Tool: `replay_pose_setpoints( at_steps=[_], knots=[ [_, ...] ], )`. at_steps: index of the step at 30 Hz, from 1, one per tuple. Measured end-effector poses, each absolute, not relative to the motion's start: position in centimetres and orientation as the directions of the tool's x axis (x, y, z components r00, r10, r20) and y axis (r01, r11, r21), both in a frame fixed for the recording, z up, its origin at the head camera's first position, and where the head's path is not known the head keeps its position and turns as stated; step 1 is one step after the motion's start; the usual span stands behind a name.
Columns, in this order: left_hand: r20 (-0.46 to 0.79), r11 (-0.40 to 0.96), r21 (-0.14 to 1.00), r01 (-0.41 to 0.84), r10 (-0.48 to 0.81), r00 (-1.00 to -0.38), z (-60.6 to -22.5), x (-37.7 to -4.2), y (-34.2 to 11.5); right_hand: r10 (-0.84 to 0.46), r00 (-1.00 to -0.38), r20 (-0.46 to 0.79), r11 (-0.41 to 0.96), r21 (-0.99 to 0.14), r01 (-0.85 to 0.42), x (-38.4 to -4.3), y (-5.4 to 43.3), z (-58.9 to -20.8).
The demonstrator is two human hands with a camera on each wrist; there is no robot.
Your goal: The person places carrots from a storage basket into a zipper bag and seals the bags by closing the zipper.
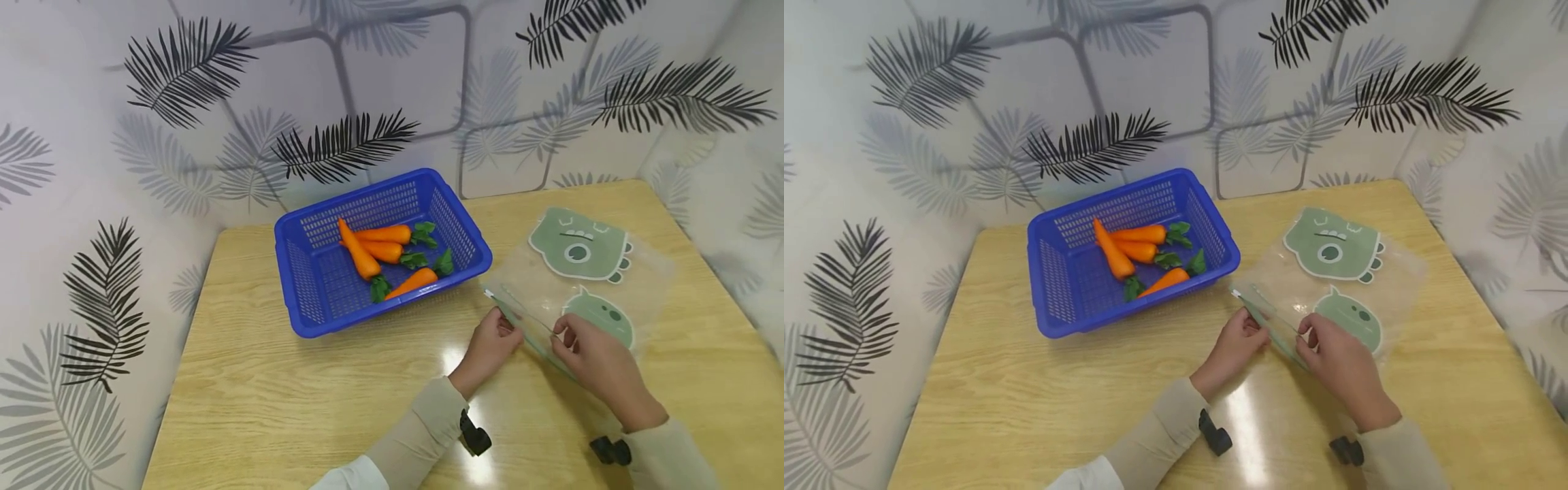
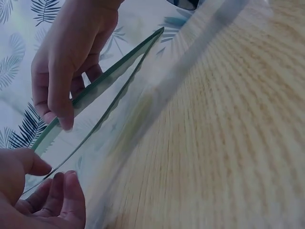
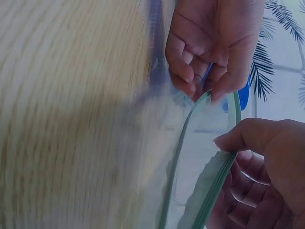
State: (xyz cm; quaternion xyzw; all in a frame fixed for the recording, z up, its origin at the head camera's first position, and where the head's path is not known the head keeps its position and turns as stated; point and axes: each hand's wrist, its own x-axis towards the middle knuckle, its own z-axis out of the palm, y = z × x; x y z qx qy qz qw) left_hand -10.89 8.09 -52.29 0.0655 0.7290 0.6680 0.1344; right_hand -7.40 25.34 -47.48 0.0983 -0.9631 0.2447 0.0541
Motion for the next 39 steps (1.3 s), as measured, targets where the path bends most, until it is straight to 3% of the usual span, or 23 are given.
replay_pose_setpoints(
  at_steps=[7,18,22,33,39],
  knots=[
    [-0.14,0.099,0.989,-0.113,0.326,-0.935,-52.8,-10.5,8.4,-0.148,-0.985,0.093,0.865,-0.471,-0.175,-7.3,25.2,-47.3],
    [-0.139,0.125,0.987,-0.104,0.323,-0.936,-52.7,-10.6,8.2,-0.104,-0.917,0.384,0.872,-0.409,-0.27,-7.1,25.7,-46.2],
    [-0.143,0.103,0.988,-0.116,0.314,-0.939,-52.6,-10.6,8.2,-0.106,-0.871,0.48,0.881,-0.361,-0.306,-6.9,25.7,-45.4],
    [-0.126,0.054,0.992,-0.116,0.254,-0.959,-52.4,-10.6,8.3,-0.127,-0.664,0.737,0.868,-0.241,-0.434,-6.5,25.4,-43.5],
    [-0.119,0.064,0.992,-0.108,0.216,-0.969,-52.3,-10.9,8.0,-0.086,-0.648,0.756,0.872,-0.258,-0.416,-6.3,25.7,-42.4]
  ],
)
